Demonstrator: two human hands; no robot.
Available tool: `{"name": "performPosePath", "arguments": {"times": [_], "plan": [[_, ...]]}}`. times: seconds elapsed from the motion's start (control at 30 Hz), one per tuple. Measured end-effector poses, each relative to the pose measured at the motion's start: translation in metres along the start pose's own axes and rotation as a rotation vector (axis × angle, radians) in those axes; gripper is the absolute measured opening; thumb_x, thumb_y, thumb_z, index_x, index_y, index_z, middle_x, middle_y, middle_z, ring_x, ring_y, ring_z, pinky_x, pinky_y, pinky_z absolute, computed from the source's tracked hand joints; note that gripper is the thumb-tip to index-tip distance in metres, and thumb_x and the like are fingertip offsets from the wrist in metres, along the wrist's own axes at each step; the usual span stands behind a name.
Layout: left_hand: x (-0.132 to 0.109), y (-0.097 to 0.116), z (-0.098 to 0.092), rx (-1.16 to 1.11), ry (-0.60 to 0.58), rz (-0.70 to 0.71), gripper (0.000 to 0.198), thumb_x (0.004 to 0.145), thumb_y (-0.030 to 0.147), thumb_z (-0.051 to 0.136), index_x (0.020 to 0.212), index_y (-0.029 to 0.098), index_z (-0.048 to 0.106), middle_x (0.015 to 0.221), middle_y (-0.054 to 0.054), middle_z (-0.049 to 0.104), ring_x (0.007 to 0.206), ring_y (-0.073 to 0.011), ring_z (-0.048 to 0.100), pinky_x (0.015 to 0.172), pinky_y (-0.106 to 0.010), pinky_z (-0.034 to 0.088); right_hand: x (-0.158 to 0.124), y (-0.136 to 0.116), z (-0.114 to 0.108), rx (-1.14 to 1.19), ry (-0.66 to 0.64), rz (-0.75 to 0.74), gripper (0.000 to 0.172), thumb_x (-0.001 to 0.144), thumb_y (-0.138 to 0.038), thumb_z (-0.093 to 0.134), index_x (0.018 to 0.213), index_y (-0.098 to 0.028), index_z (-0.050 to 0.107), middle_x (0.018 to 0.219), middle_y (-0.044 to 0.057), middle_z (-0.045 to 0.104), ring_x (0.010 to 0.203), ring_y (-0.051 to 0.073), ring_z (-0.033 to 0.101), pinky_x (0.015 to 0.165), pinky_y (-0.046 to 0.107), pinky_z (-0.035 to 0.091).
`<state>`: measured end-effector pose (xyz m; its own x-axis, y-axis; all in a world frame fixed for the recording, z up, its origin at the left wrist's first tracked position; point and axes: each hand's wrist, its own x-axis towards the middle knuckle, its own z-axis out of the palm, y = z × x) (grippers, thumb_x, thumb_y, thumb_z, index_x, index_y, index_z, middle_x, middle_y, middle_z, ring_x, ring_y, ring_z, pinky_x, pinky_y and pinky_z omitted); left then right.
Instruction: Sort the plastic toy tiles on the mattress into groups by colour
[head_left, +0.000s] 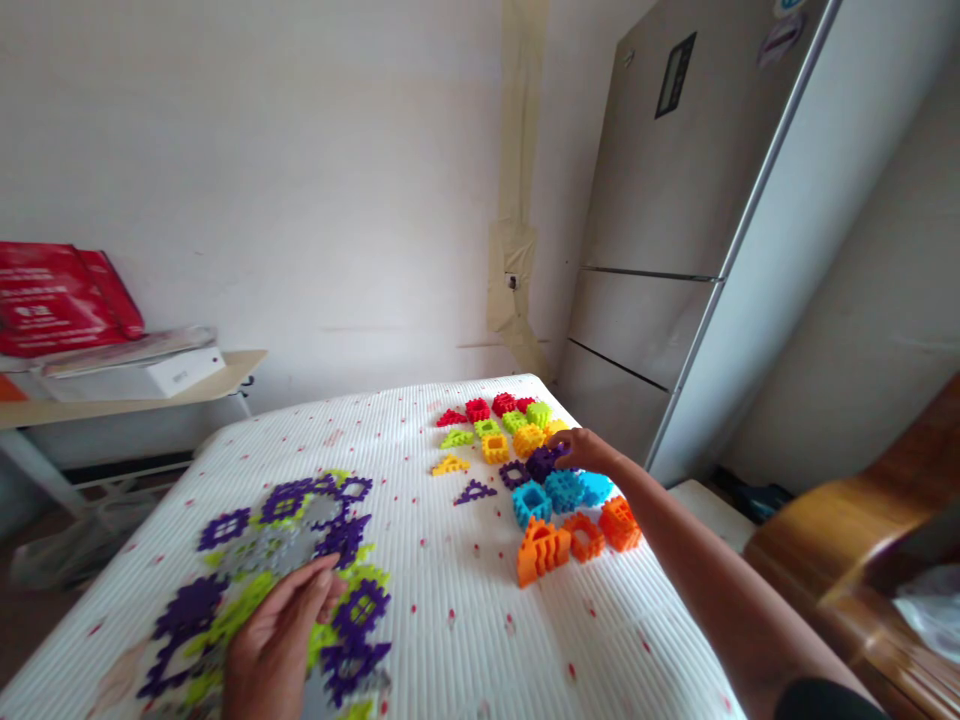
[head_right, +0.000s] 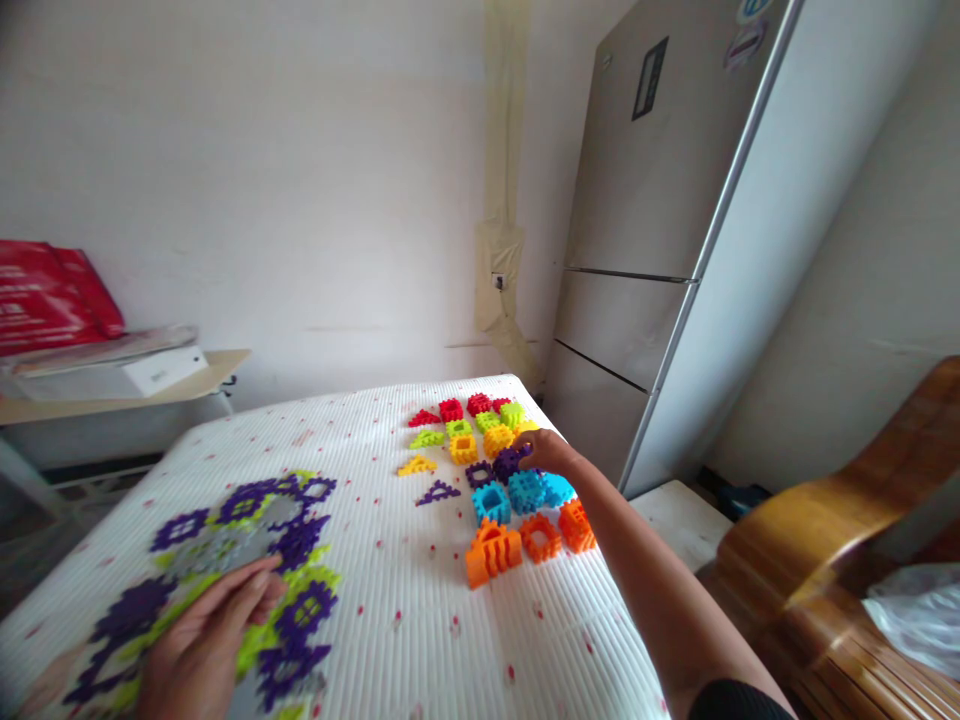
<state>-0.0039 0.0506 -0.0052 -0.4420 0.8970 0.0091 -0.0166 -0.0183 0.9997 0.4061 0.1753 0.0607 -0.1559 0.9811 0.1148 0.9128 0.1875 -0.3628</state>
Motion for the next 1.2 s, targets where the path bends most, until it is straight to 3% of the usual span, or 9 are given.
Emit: {"name": "performPosePath", "arguments": {"times": [0.23, 0.53, 0.67, 0.77, 0.83, 0.9, 1.0, 1.1, 1.2], "plan": [[0.001, -0.001, 0.000, -0.005, 0.005, 0.011, 0.053, 0.059, 0.055, 0.071, 0.095, 0.016, 0.066, 0.072, -0.003, 0.068, 0.065, -0.0154, 0.059, 0.060, -0.025, 0.049, 0.002, -0.001, 0.004, 0.004, 0.009, -0.013, 0.031, 0.060, -0.013, 0.071, 0.091, -0.020, 0.072, 0.080, 0.000, 0.070, 0.070, 0.014, 0.062, 0.063, 0.020, 0.046], [0.001, -0.003, 0.000, 0.012, 0.002, 0.035, 0.049, 0.062, 0.052, 0.070, 0.095, 0.016, 0.066, 0.071, -0.003, 0.068, 0.063, -0.0153, 0.060, 0.060, -0.025, 0.050, 0.000, -0.006, 0.001, 0.029, 0.134, -0.047, 0.023, 0.061, -0.009, 0.068, 0.082, -0.019, 0.071, 0.077, 0.000, 0.069, 0.066, 0.013, 0.062, 0.062, 0.019, 0.046], [-0.005, 0.004, 0.001, 0.048, 0.007, 0.088, 0.045, 0.065, 0.049, 0.067, 0.092, 0.015, 0.067, 0.071, -0.004, 0.069, 0.067, -0.0185, 0.063, 0.063, -0.029, 0.051, -0.016, -0.028, -0.006, 0.086, 0.235, -0.081, 0.018, 0.073, -0.018, 0.062, 0.090, -0.015, 0.069, 0.083, 0.005, 0.068, 0.070, 0.016, 0.063, 0.067, 0.025, 0.048], [-0.008, 0.010, 0.001, 0.203, -0.008, 0.196, 0.036, 0.069, 0.045, 0.062, 0.087, 0.015, 0.069, 0.073, -0.005, 0.070, 0.069, -0.0197, 0.064, 0.065, -0.030, 0.051, -0.042, -0.062, -0.003, 0.204, 0.430, -0.193, 0.017, 0.081, -0.030, 0.056, 0.087, -0.017, 0.066, 0.081, 0.006, 0.067, 0.067, 0.017, 0.062, 0.066, 0.027, 0.049], [-0.008, 0.012, 0.000, 0.364, -0.063, 0.291, 0.028, 0.072, 0.040, 0.058, 0.083, 0.017, 0.070, 0.076, -0.005, 0.070, 0.071, -0.0192, 0.064, 0.066, -0.029, 0.050, -0.065, -0.091, 0.009, 0.282, 0.503, -0.300, 0.017, 0.086, -0.032, 0.052, 0.085, -0.020, 0.064, 0.079, 0.005, 0.066, 0.069, 0.018, 0.062, 0.064, 0.028, 0.049], [-0.008, 0.013, -0.001, 0.510, -0.117, 0.377, 0.023, 0.075, 0.033, 0.054, 0.082, 0.018, 0.070, 0.080, -0.005, 0.070, 0.074, -0.0188, 0.063, 0.069, -0.030, 0.049, -0.088, -0.121, 0.029, 0.335, 0.474, -0.490, 0.014, 0.089, -0.028, 0.050, 0.087, -0.021, 0.062, 0.081, 0.006, 0.066, 0.074, 0.018, 0.063, 0.066, 0.029, 0.050], [-0.008, 0.012, 0.000, 0.697, -0.176, 0.453, 0.021, 0.075, 0.026, 0.052, 0.084, 0.019, 0.070, 0.086, -0.006, 0.069, 0.083, -0.0197, 0.062, 0.078, -0.033, 0.047, -0.110, -0.157, 0.068, 0.342, 0.276, -0.760, 0.015, 0.090, -0.018, 0.044, 0.091, -0.021, 0.059, 0.086, 0.006, 0.066, 0.080, 0.018, 0.062, 0.069, 0.030, 0.049], [-0.012, 0.012, 0.003, 0.896, -0.245, 0.473, 0.022, 0.072, 0.029, 0.060, 0.089, 0.019, 0.070, 0.091, -0.008, 0.068, 0.092, -0.0237, 0.060, 0.086, -0.037, 0.044, -0.117, -0.174, 0.101, 0.245, 0.146, -0.864, 0.018, 0.090, -0.016, 0.040, 0.088, -0.019, 0.058, 0.081, 0.007, 0.064, 0.074, 0.018, 0.060, 0.065, 0.030, 0.047], [-0.016, 0.012, 0.006, 1.063, -0.278, 0.486, 0.032, 0.067, 0.033, 0.067, 0.097, 0.020, 0.069, 0.094, -0.009, 0.066, 0.095, -0.0268, 0.058, 0.085, -0.039, 0.043, -0.117, -0.174, 0.119, 0.174, 0.092, -0.885, 0.021, 0.090, -0.015, 0.038, 0.081, -0.019, 0.056, 0.074, 0.006, 0.062, 0.069, 0.017, 0.058, 0.062, 0.029, 0.044]]}}
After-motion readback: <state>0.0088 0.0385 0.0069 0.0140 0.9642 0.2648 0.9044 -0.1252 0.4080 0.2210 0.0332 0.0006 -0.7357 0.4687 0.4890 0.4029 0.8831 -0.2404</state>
